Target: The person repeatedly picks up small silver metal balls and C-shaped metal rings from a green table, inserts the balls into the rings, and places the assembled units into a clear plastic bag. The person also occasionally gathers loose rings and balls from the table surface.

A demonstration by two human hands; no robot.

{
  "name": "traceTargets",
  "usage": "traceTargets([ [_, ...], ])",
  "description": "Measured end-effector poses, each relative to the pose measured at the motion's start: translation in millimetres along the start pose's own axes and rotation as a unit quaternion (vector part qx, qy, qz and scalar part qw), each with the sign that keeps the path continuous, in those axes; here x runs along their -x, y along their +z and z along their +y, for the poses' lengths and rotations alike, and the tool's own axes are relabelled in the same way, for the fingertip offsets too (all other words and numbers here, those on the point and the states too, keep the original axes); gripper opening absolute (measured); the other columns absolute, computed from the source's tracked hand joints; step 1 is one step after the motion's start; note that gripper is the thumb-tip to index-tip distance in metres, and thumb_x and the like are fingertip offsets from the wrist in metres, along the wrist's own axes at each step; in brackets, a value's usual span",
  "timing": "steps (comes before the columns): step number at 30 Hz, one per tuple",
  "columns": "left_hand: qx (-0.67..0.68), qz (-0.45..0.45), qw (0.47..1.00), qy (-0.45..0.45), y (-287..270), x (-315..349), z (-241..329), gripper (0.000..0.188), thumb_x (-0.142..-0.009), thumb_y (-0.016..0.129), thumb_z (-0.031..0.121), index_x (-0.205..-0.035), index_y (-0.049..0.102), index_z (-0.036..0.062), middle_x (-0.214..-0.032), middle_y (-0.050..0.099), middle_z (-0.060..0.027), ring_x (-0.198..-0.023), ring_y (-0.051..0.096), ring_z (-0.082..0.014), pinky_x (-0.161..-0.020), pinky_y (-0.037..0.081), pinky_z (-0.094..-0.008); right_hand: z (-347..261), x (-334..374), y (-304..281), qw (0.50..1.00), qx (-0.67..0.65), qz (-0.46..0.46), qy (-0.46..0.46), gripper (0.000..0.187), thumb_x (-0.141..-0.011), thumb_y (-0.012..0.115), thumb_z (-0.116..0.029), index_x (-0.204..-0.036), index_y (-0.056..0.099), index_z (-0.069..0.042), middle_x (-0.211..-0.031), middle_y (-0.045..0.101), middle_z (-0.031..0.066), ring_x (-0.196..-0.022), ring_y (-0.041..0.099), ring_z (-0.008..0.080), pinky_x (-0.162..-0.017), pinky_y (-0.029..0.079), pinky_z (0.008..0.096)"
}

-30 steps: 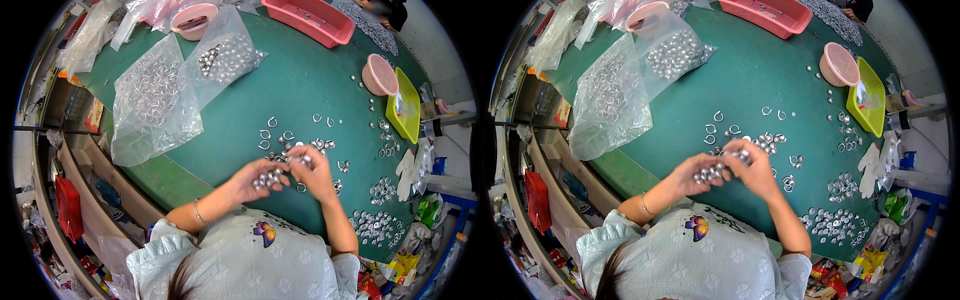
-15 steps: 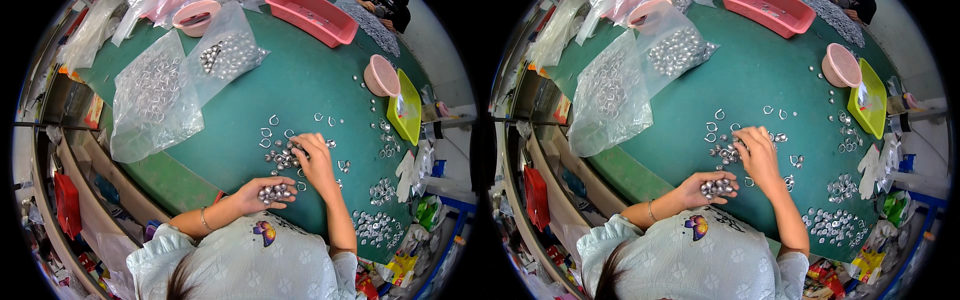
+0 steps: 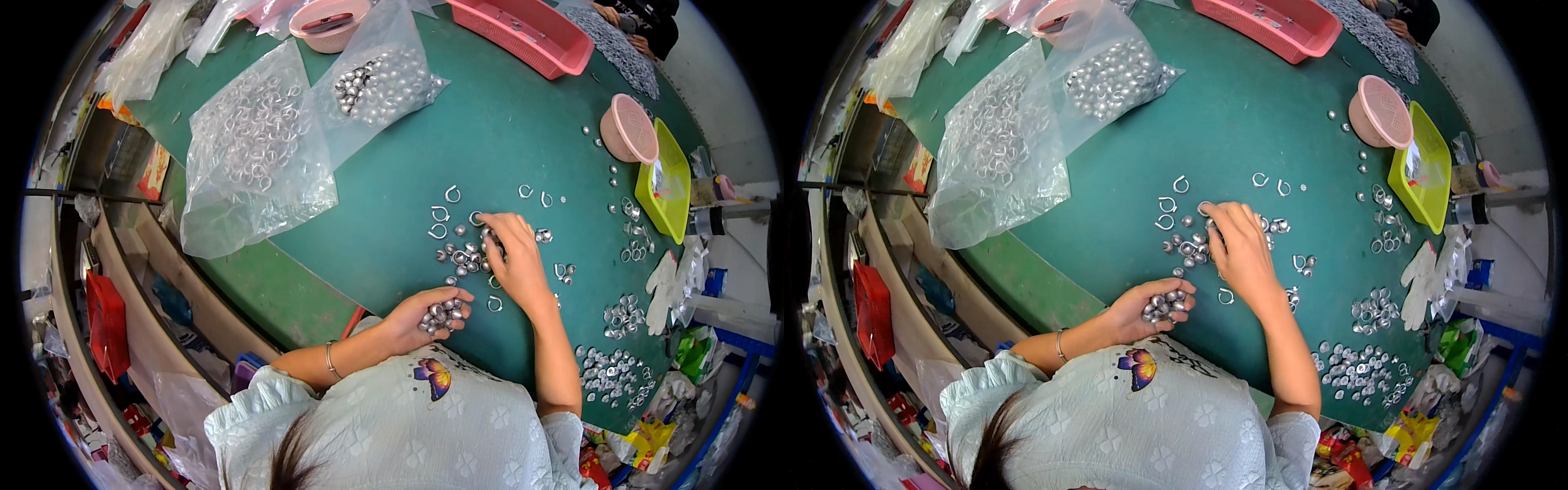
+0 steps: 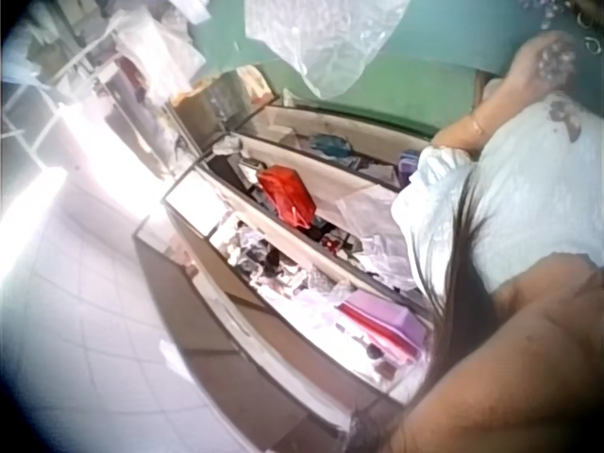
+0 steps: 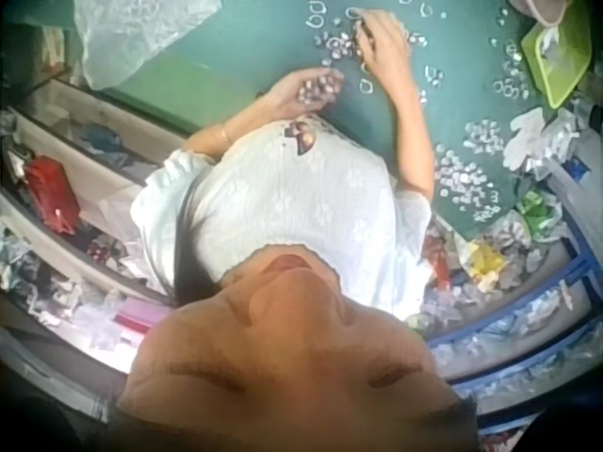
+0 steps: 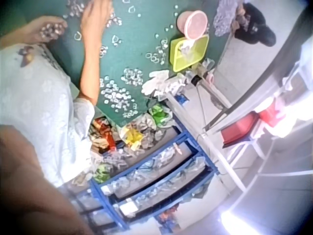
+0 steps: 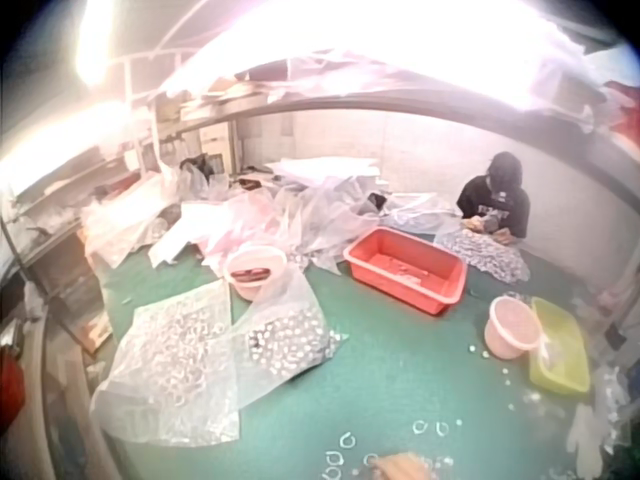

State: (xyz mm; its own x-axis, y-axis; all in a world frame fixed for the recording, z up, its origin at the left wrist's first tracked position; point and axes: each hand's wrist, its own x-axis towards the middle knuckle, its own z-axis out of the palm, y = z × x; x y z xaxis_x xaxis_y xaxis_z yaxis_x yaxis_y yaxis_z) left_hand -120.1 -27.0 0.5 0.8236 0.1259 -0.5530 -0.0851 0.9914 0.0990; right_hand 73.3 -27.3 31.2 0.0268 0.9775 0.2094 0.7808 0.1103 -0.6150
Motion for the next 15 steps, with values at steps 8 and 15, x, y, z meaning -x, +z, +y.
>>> traceTargets([
  [8,0.056,-0.019,0.998,0.001,-8.0,1.8,0.7,0.028,-0.093,0.048,0.028,-0.106,0.055,0.0047,-0.089,0.060,-0.0072,-0.073,0.058,-0.0165,-0.054,0.046,-0.0246,-29.3,16.3,-17.3,0.967,-0.218,-0.091,0.095,0.019,-0.075,0.061,0.001,-0.094,0.060,-0.001,-0.091,0.057,0.0103,-0.085,0.054,0.0263,-0.075,0.044,0.0336],
  [15,0.068,-0.013,0.997,0.037,-3.2,-0.2,-0.1,0.034,-0.093,0.046,0.028,-0.115,0.051,0.0028,-0.107,0.060,-0.0149,-0.097,0.060,-0.0268,-0.084,0.050,-0.0380,-14.5,21.0,-9.5,0.997,-0.074,-0.031,0.005,0.024,-0.073,0.063,0.000,-0.097,0.062,-0.002,-0.094,0.059,0.0090,-0.088,0.054,0.0255,-0.078,0.041,0.0350],
])
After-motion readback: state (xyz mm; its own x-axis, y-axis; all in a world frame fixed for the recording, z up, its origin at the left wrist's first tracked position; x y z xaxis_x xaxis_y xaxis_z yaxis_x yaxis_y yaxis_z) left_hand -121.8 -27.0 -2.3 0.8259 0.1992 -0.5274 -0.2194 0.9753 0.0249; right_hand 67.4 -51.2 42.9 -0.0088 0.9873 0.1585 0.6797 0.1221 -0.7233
